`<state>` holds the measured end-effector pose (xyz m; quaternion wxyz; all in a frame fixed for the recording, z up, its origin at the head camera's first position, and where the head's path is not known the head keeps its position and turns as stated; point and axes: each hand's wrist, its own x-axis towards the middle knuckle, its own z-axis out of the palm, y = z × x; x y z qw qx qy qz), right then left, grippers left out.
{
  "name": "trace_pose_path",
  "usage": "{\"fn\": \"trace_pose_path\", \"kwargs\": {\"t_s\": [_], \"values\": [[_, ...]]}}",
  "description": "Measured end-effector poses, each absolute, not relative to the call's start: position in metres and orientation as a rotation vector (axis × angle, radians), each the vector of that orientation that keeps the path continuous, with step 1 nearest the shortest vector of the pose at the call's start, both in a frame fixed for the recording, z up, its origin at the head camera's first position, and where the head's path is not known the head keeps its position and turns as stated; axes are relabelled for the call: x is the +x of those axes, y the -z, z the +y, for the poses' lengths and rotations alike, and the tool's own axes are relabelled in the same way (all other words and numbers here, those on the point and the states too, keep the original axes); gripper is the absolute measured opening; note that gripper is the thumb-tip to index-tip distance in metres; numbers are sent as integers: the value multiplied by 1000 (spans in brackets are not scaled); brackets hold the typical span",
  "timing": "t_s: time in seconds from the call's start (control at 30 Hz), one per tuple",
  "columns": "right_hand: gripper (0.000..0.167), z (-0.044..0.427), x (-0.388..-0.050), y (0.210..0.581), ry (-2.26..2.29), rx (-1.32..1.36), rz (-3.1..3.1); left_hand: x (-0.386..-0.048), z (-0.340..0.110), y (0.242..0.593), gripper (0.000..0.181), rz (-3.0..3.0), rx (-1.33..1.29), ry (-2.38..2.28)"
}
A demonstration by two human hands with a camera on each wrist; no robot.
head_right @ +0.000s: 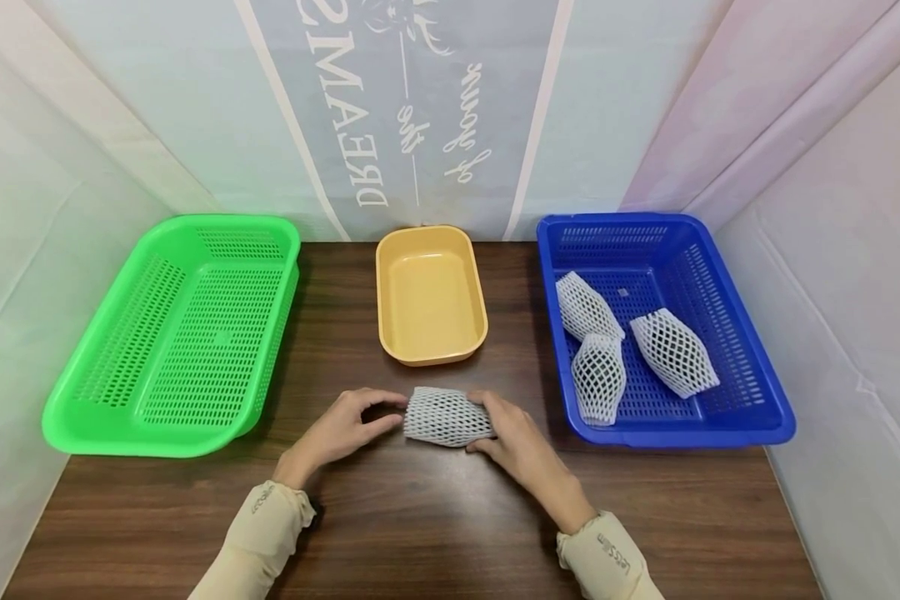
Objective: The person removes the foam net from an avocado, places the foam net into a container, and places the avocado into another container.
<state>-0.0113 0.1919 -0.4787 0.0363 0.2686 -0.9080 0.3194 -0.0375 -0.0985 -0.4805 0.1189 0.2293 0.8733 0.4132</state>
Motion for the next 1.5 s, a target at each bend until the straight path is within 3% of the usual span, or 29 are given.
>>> {"fn": "trace_pose_path", "kwargs": {"t_s": [0.8,1.5], "values": [[52,193,-16,483,-970,813,-2740,-40,-77,487,60,2538,792,-1256],[37,188,-19,486,-911,836,-2716,-41,-69,485,71,2526,802,-1146]]}}
